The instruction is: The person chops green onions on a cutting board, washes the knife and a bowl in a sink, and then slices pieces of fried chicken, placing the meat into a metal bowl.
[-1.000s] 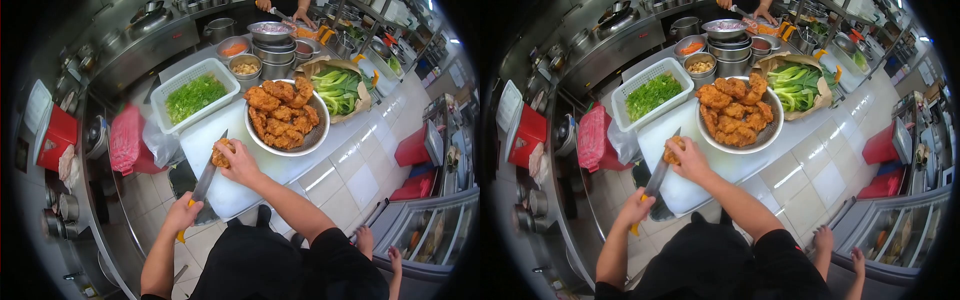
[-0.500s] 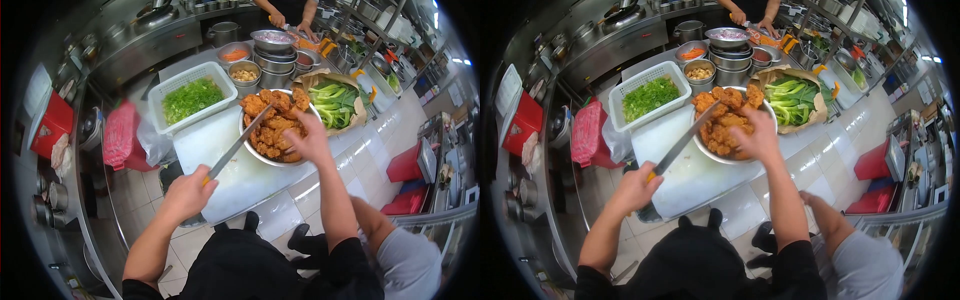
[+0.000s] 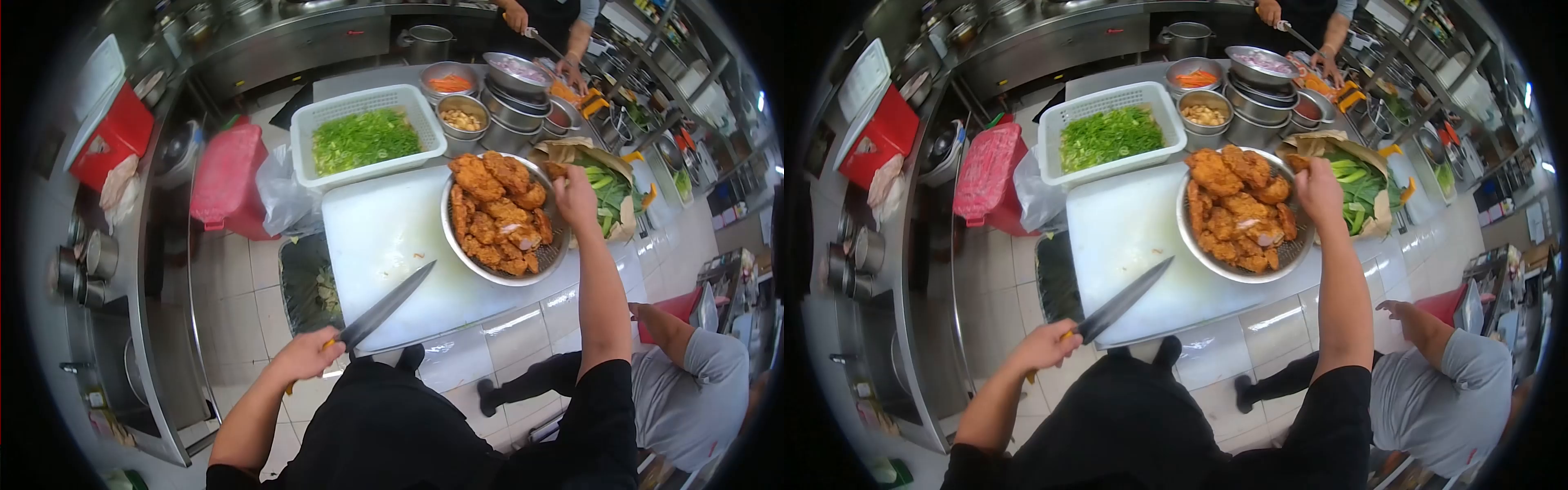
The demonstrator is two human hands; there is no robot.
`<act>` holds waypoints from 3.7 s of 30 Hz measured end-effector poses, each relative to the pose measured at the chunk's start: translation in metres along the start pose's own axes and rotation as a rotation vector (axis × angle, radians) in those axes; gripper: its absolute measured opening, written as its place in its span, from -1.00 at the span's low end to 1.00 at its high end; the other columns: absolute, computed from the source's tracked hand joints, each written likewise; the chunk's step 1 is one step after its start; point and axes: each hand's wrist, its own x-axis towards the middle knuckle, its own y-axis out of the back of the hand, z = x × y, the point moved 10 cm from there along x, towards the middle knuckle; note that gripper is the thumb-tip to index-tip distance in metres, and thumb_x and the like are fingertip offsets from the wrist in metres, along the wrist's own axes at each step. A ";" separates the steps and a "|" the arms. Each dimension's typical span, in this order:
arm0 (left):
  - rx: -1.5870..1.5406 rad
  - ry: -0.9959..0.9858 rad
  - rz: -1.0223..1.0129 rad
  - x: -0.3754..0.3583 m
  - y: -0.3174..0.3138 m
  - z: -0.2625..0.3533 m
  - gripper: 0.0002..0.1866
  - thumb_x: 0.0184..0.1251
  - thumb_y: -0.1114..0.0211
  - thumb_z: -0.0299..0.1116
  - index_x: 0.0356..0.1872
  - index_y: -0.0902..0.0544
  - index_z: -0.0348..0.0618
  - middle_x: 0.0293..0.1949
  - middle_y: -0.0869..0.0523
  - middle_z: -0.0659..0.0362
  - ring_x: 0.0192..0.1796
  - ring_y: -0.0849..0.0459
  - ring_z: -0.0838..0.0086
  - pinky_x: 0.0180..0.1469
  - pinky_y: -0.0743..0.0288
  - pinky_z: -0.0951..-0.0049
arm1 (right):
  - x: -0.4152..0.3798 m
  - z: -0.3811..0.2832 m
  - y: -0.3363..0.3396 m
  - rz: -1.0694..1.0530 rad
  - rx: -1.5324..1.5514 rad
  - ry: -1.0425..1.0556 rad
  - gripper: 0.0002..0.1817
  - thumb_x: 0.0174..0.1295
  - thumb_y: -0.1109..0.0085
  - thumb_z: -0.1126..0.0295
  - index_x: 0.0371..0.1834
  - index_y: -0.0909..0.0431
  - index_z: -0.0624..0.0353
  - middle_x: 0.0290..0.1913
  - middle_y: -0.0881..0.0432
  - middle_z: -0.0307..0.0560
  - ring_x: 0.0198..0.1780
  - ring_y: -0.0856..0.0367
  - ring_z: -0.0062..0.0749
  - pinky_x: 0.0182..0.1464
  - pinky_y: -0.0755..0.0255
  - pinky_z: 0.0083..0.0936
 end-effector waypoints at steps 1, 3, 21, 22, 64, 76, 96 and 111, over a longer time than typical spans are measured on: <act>-0.008 -0.004 0.027 0.004 0.009 0.001 -0.63 0.53 -0.22 -0.05 -0.03 -0.59 -0.19 -0.46 -0.71 0.08 -0.51 -0.73 0.37 -0.32 -0.63 0.28 | 0.003 0.012 -0.001 0.047 0.045 -0.046 -0.74 0.32 -0.14 0.31 -0.06 -0.59 0.25 -0.11 -0.66 0.25 -0.07 -0.64 0.22 -0.02 -0.53 -0.03; -0.019 -0.019 0.078 0.012 0.029 0.006 -0.63 0.53 -0.22 -0.05 -0.04 -0.58 -0.20 -0.44 -0.71 0.08 -0.51 -0.73 0.36 -0.32 -0.63 0.28 | 0.004 0.042 0.006 0.130 0.082 -0.181 -0.73 0.33 -0.12 0.30 -0.08 -0.60 0.28 -0.11 -0.68 0.29 -0.10 -0.65 0.22 -0.03 -0.53 -0.06; 0.083 -0.010 0.297 0.001 0.058 0.007 -0.63 0.57 -0.16 -0.12 0.16 -0.45 -0.17 -0.24 -0.75 -0.25 -0.11 -0.74 -0.22 -0.03 -0.58 -0.05 | -0.171 -0.291 -0.046 0.003 0.528 0.442 -0.66 0.03 -0.31 0.59 -0.06 -0.66 0.17 -0.06 -0.69 -0.04 -0.07 -0.66 -0.08 -0.01 -0.57 -0.24; 0.145 -0.018 0.307 0.002 0.055 0.005 -0.64 0.58 -0.15 -0.13 0.15 -0.44 -0.18 -0.23 -0.75 -0.27 -0.10 -0.73 -0.24 -0.03 -0.57 -0.07 | -0.182 -0.292 -0.055 -0.044 0.539 0.482 -0.65 0.02 -0.32 0.59 -0.06 -0.66 0.16 -0.02 -0.69 -0.04 -0.05 -0.65 -0.07 0.01 -0.57 -0.21; 0.531 0.050 0.359 -0.028 0.080 0.028 -0.72 0.57 -0.15 -0.14 0.01 -0.44 -0.13 -0.25 -0.76 -0.18 -0.13 -0.70 -0.23 -0.07 -0.55 -0.16 | -0.174 -0.302 -0.081 -0.604 0.399 0.368 -0.11 -0.01 -0.45 0.48 0.50 -0.35 0.05 0.56 -0.17 0.36 0.39 -0.37 0.29 0.41 -0.42 -0.07; -0.371 -0.030 0.066 0.018 0.013 -0.024 -0.71 0.56 -0.24 -0.23 -0.03 -0.45 -0.26 -0.59 -0.55 0.20 -0.63 -0.55 0.52 -0.55 -0.46 0.42 | -0.162 -0.317 -0.112 -0.487 0.728 0.241 -0.27 0.06 -0.51 0.45 0.39 -0.51 0.06 0.50 -0.19 0.34 0.36 -0.40 0.36 0.41 -0.42 -0.07; 0.066 -0.247 0.296 -0.007 0.041 0.076 -0.52 0.51 -0.27 -0.08 0.20 -0.45 -0.23 -0.36 -0.76 -0.13 -0.26 -0.79 -0.07 -0.18 -0.60 0.08 | -0.036 -0.073 0.011 -0.268 0.340 -0.230 -0.30 0.29 -0.33 0.08 0.41 -0.45 0.26 0.07 -0.71 0.37 0.26 -0.56 0.31 0.45 -0.27 0.06; -0.151 -0.035 0.226 0.013 0.027 -0.003 -0.62 0.56 -0.21 -0.13 0.14 -0.53 -0.23 -0.44 -0.70 0.11 -0.53 -0.71 0.37 -0.40 -0.61 0.33 | 0.036 -0.069 -0.024 -0.239 0.523 -0.303 -0.36 0.17 -0.56 0.30 0.31 -0.57 0.25 -0.11 -0.73 -0.05 -0.12 -0.69 -0.37 -0.03 -0.60 -0.40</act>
